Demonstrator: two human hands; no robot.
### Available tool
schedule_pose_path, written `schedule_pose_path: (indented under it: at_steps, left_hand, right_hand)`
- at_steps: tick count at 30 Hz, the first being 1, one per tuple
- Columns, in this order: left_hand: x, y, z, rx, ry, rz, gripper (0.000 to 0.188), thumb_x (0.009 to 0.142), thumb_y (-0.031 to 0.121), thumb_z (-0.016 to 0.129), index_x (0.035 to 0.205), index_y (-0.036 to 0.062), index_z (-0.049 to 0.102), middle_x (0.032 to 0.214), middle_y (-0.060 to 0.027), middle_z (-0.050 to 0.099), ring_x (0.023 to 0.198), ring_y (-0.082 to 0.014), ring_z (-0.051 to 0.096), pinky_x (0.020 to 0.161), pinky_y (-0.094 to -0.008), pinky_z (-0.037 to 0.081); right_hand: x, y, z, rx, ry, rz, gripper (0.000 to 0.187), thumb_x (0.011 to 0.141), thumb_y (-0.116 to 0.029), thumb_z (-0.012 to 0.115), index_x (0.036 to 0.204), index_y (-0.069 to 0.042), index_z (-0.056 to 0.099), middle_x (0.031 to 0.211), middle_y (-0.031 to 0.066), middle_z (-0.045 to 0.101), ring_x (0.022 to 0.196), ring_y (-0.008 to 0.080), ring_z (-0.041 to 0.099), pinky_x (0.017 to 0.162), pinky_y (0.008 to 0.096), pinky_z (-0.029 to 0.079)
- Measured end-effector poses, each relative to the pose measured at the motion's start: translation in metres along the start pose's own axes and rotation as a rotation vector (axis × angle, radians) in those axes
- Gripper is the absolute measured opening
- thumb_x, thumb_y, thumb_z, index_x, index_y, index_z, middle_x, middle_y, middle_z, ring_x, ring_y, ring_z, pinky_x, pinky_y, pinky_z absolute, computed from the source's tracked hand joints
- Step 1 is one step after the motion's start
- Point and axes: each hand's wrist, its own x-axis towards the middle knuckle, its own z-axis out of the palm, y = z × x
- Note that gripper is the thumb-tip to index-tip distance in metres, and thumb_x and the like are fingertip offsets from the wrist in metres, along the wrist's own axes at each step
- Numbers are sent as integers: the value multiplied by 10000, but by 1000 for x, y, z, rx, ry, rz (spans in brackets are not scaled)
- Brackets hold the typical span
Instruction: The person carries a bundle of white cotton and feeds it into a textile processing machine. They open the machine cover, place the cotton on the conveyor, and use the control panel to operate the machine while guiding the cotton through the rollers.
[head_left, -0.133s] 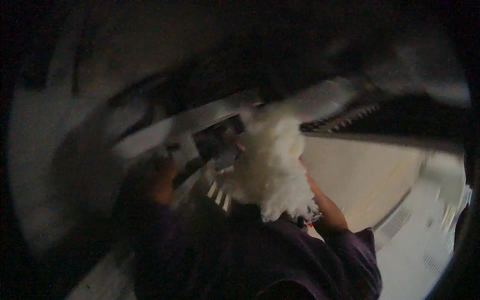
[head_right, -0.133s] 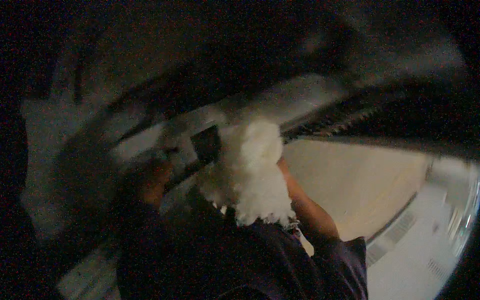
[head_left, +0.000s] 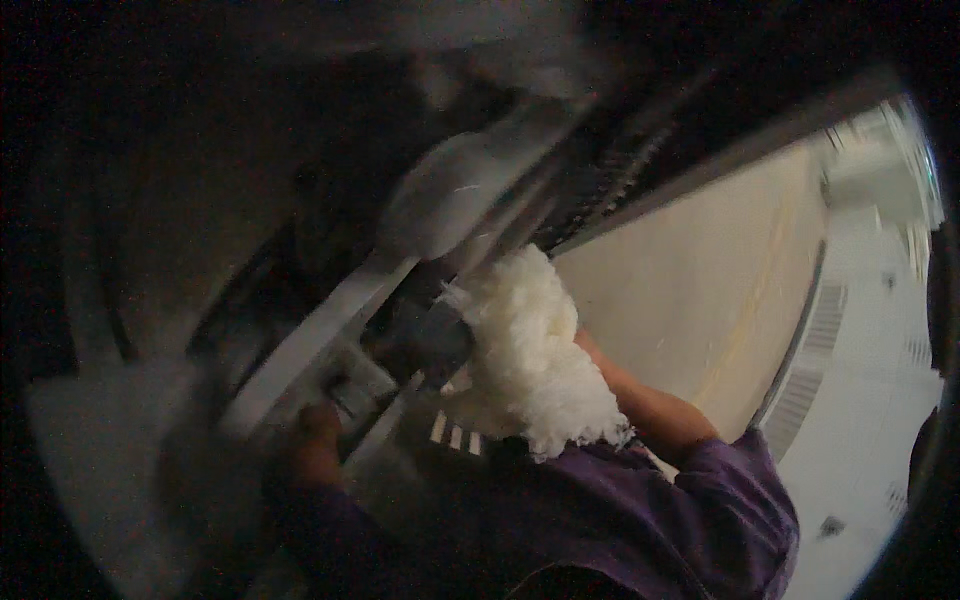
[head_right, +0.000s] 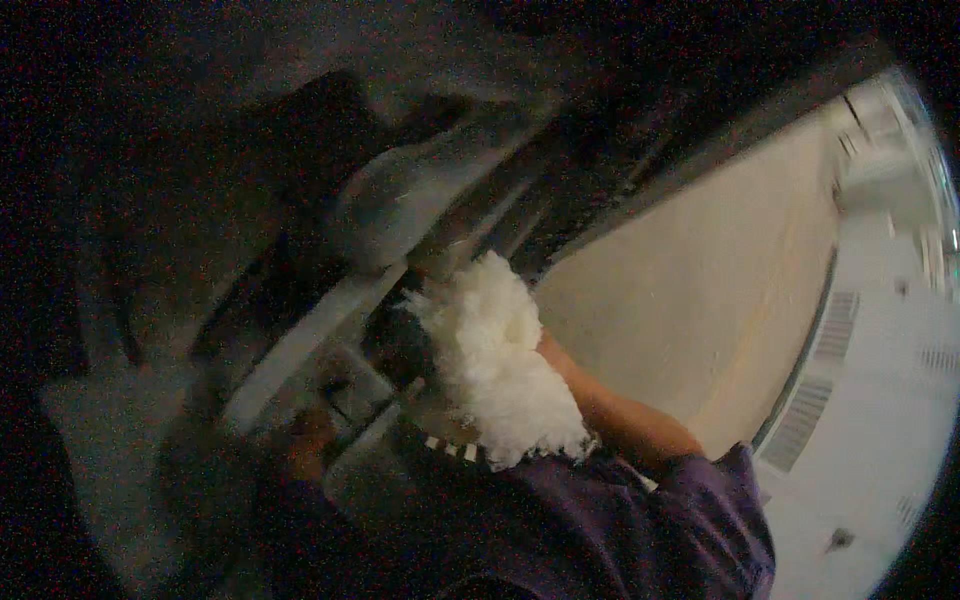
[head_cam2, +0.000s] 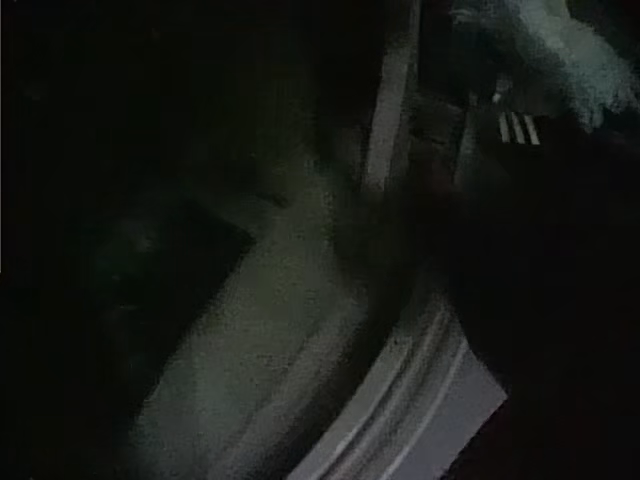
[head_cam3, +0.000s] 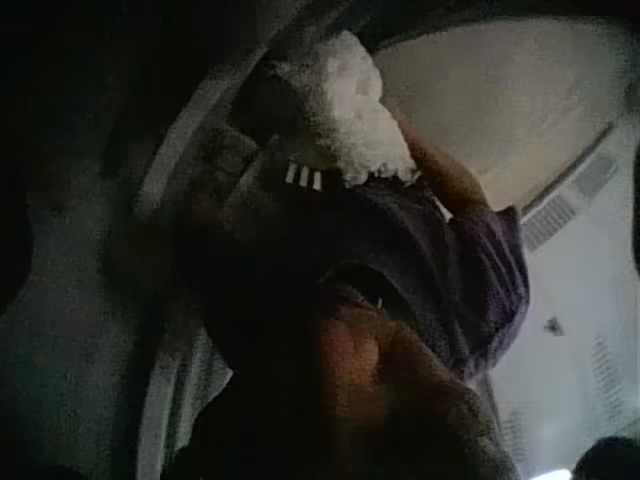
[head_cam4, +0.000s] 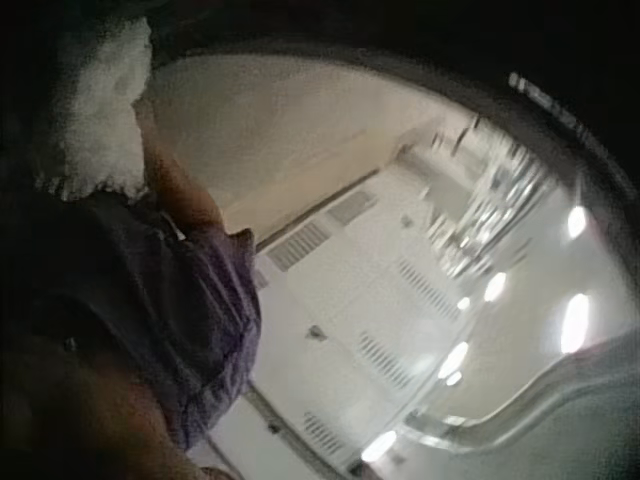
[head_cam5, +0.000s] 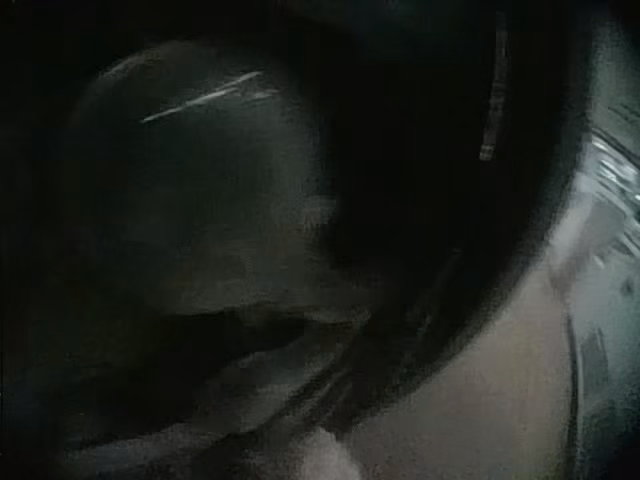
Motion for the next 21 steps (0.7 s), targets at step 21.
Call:
schedule_pose_path:
  at_steps: [21]
  left_hand:
    - [223, 638, 312, -853, -614, 640, 582, 890, 162, 606, 1403, 109, 334, 1299, -105, 492, 1158, -229, 511, 915, -347, 457]
  right_hand:
    - [-5, 9, -501, 338, 830, -450, 391, 860, -171, 646, 1205, -20, 541, 1187, 124, 582, 1066, 202, 568, 879, 387, 486]
